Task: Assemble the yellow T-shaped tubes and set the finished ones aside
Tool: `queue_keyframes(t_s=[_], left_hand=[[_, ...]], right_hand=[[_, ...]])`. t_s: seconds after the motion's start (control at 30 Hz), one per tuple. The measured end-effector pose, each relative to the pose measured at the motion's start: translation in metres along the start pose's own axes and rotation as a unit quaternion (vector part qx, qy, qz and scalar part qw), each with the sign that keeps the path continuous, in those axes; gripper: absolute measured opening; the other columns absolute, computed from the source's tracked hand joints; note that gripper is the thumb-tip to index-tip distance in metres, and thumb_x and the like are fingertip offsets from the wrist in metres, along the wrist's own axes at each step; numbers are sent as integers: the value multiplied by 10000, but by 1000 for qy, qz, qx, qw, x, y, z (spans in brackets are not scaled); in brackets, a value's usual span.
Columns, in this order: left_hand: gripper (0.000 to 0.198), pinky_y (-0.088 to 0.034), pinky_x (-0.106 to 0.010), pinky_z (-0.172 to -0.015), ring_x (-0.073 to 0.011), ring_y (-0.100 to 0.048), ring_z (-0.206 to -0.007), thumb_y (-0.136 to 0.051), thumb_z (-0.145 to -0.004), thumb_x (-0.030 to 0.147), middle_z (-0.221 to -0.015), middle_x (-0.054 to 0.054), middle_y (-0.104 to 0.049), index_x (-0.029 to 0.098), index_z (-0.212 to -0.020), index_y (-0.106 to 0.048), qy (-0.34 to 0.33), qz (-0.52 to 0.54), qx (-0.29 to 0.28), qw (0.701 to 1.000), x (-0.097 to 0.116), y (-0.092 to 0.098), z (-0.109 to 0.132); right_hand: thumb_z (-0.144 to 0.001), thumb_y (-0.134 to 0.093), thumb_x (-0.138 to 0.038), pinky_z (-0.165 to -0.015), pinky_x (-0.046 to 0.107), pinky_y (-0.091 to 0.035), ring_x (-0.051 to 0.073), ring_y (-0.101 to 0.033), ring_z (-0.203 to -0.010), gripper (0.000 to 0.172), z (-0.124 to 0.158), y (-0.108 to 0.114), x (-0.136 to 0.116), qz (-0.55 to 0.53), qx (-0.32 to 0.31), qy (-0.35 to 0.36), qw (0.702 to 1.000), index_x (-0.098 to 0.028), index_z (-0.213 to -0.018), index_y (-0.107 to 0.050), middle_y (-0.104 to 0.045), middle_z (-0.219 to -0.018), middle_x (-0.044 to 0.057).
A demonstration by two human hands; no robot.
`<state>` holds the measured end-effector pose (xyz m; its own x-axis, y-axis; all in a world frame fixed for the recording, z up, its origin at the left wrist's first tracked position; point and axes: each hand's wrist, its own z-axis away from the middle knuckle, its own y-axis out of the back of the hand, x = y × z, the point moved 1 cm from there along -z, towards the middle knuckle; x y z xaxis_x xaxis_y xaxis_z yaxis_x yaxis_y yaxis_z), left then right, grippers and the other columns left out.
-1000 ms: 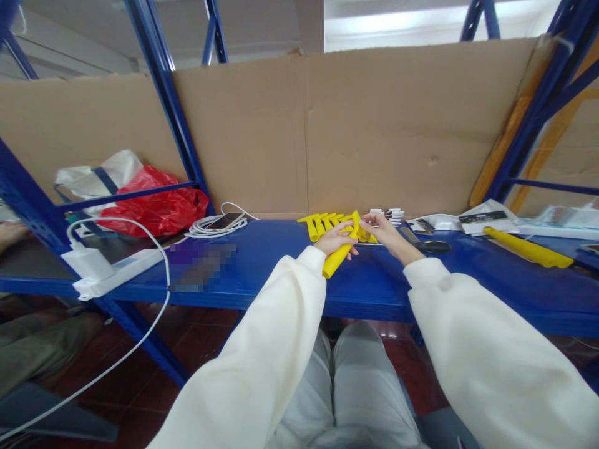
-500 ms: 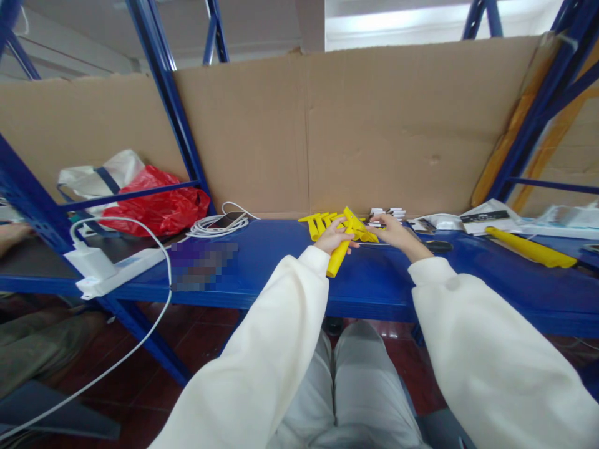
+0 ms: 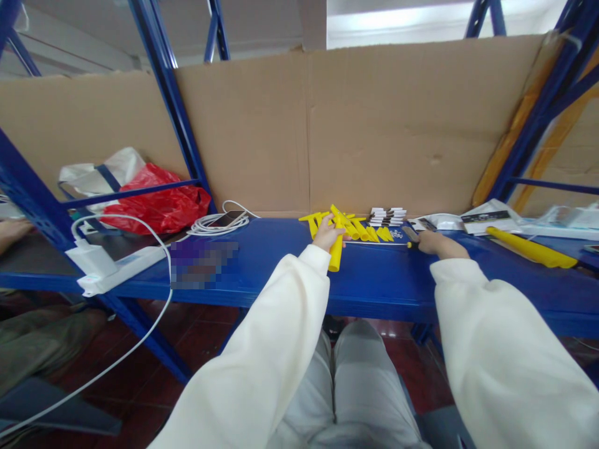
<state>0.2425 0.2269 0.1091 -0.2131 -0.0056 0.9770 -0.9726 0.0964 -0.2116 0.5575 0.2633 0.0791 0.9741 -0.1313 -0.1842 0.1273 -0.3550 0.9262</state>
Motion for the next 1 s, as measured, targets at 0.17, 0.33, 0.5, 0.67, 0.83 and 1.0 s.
queue_keyframes(t_s=[0.17,0.33,0.5,0.67,0.83,1.0], left_hand=[[901,-533,-200,-535,-194,-814,-808,-797,-826,75,-1297,-109,-747,283,-1617,-418,7,1,3,1000,1,-1,2],[933,-527,-197,-514,-200,-810,-803,-833,-799,104,-1272,-108,-757,287,-1616,-422,2,-1,4,1000,2,-1,3],[932,-493,-182,-484,-193,-799,-803,-798,-804,73,-1283,-120,-758,277,-1626,-409,-2,5,8,1000,2,-1,4],[948,-520,-193,-512,-205,-808,-844,-776,-799,54,-1331,-123,-754,292,-1636,-400,-6,2,22,1000,2,0,3],[920,-504,-185,-490,-204,-817,-853,-670,-813,-6,-1353,-134,-753,275,-1646,-400,-3,11,59,998,2,0,2],[877,-508,-196,-485,-218,-822,-848,-684,-833,1,-1371,-146,-752,280,-1629,-443,-2,20,95,995,1,2,0]], right_hand=[[-789,-734,-220,-962,514,-590,381,-780,-1102,223,3,10,-5,54,-113,-47,991,-190,-997,-810,-785,-1069,221],[-693,-762,-112,-1005,577,-554,406,-766,-1076,113,10,20,-12,9,-85,-48,995,-212,-738,-733,-755,-903,159],[-729,-775,-155,-1112,699,-447,409,-683,-1175,129,15,24,-23,-25,-10,-16,999,-248,-817,-759,-760,-1007,113],[-801,-691,-218,-1145,758,-385,411,-576,-1260,247,16,25,-24,-50,147,46,987,-263,-1020,-797,-725,-1160,132],[-763,-654,-211,-1130,719,-380,413,-522,-1254,275,19,28,-25,-75,244,70,964,-232,-1006,-780,-665,-1160,152],[-702,-643,-187,-1125,688,-383,404,-518,-1228,251,18,31,-29,-84,308,58,946,-225,-934,-730,-618,-1144,155]])
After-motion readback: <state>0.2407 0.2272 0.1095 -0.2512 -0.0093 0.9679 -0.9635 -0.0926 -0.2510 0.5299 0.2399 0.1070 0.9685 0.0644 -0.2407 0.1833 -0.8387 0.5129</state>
